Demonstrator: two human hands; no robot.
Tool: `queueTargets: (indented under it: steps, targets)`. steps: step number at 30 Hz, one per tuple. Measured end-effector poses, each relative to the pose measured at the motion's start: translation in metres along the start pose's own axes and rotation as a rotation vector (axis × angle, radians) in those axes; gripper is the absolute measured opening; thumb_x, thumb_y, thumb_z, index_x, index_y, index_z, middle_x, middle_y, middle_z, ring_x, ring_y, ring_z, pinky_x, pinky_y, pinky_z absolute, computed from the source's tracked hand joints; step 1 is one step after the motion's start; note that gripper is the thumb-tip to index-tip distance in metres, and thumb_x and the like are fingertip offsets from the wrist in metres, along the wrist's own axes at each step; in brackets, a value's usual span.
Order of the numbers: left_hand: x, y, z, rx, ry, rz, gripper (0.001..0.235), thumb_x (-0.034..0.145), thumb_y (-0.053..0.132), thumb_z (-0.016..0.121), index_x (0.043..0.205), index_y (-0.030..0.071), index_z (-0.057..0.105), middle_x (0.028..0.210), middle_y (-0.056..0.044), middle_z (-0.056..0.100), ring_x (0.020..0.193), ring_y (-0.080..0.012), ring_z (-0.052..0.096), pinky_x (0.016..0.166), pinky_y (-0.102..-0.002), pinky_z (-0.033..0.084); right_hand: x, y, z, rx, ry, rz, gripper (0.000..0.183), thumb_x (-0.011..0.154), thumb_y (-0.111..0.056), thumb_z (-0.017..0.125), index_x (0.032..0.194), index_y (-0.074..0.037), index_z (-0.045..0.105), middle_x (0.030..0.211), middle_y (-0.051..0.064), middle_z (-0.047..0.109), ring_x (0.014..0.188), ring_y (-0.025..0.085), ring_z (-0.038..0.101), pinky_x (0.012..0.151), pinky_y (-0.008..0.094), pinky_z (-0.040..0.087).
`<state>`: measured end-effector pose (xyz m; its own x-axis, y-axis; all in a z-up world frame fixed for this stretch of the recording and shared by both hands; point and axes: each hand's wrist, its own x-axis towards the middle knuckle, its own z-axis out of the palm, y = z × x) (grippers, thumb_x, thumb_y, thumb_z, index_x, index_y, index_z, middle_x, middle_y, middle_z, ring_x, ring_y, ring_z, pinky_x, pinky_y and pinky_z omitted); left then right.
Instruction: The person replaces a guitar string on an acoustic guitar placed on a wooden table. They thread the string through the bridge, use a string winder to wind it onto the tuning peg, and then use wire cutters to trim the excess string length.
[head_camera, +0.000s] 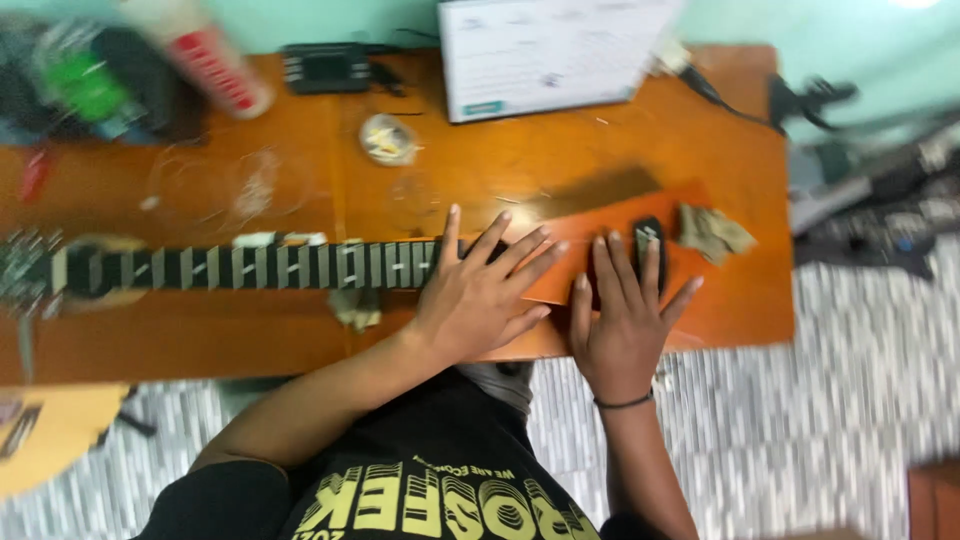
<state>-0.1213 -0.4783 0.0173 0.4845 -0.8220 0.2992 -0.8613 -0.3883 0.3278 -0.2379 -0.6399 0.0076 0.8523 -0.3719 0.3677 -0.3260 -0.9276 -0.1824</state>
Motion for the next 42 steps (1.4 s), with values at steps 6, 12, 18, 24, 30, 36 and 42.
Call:
queueTargets:
  steps: [6,12,18,24,30,36,42]
  targets:
    - [-0.079,-0.029,-0.042,0.130,-0.006,-0.281,0.080,0.092,0.064,0.057,0.156,0.017,0.045,0.160,-0.010,0.045,0.148,-0.0426,0.037,0.113,-0.080,0.012,-0.004,-0.069,0.009,0.117,-0.109,-0.108,0.049,0.107,-0.038,0.060,0.149,-0.012,0.061,0.152,0.013,0.060,0.147,0.037,0.047,0.123,0.066,-0.001]
    - [-0.143,-0.071,-0.082,0.208,0.044,-0.391,0.075,0.097,0.066,0.052,0.157,0.020,0.043,0.162,-0.004,0.043,0.151,-0.0302,0.038,0.115,-0.076,0.016,-0.009,-0.143,0.009,0.195,-0.209,-0.272,0.057,0.099,-0.046,0.060,0.149,-0.019,0.058,0.158,0.015,0.050,0.150,0.043,0.039,0.116,0.079,0.004]
    - [-0.179,-0.104,-0.100,0.109,0.228,-0.446,0.062,0.094,0.059,0.061,0.140,0.016,0.064,0.145,-0.009,0.061,0.142,-0.0370,0.048,0.113,-0.081,0.010,0.034,-0.193,0.012,0.267,-0.133,-0.464,0.037,0.097,-0.042,0.072,0.125,-0.018,0.070,0.124,0.011,0.070,0.123,0.036,0.064,0.113,0.066,0.033]
    - [-0.198,-0.133,-0.105,0.161,0.425,-0.483,0.054,0.092,0.057,0.066,0.126,0.016,0.072,0.133,-0.006,0.070,0.132,-0.0336,0.059,0.113,-0.078,0.013,0.137,-0.197,0.040,0.228,-0.417,-0.488,0.026,0.089,-0.035,0.083,0.109,-0.021,0.075,0.094,0.000,0.078,0.080,0.022,0.077,0.061,0.040,0.059]
    - [-0.217,-0.153,-0.101,0.167,0.477,-0.416,0.047,0.093,0.053,0.068,0.129,0.022,0.072,0.138,0.000,0.068,0.134,-0.0261,0.058,0.120,-0.068,0.012,0.189,-0.138,0.114,-0.053,-0.921,-0.337,0.044,0.078,-0.051,0.084,0.110,-0.022,0.079,0.105,0.004,0.081,0.107,0.034,0.074,0.093,0.052,0.058]
    - [-0.206,-0.161,-0.096,0.138,0.555,-0.390,0.037,0.088,0.047,0.077,0.117,0.023,0.077,0.122,0.000,0.073,0.122,-0.0268,0.064,0.118,-0.068,0.020,0.178,-0.141,0.020,0.301,-0.944,0.006,0.025,0.095,-0.015,0.065,0.118,-0.012,0.076,0.103,0.014,0.078,0.085,0.029,0.074,0.072,0.041,0.059]
    - [-0.177,-0.158,-0.099,0.102,0.550,-0.322,0.033,0.086,0.044,0.077,0.110,0.023,0.076,0.098,0.001,0.073,0.095,-0.0222,0.069,0.113,-0.062,0.035,0.176,-0.089,0.047,-0.036,-0.969,-0.007,0.055,0.082,-0.043,0.079,0.127,-0.011,0.074,0.120,0.015,0.077,0.119,0.040,0.068,0.100,0.052,0.055]
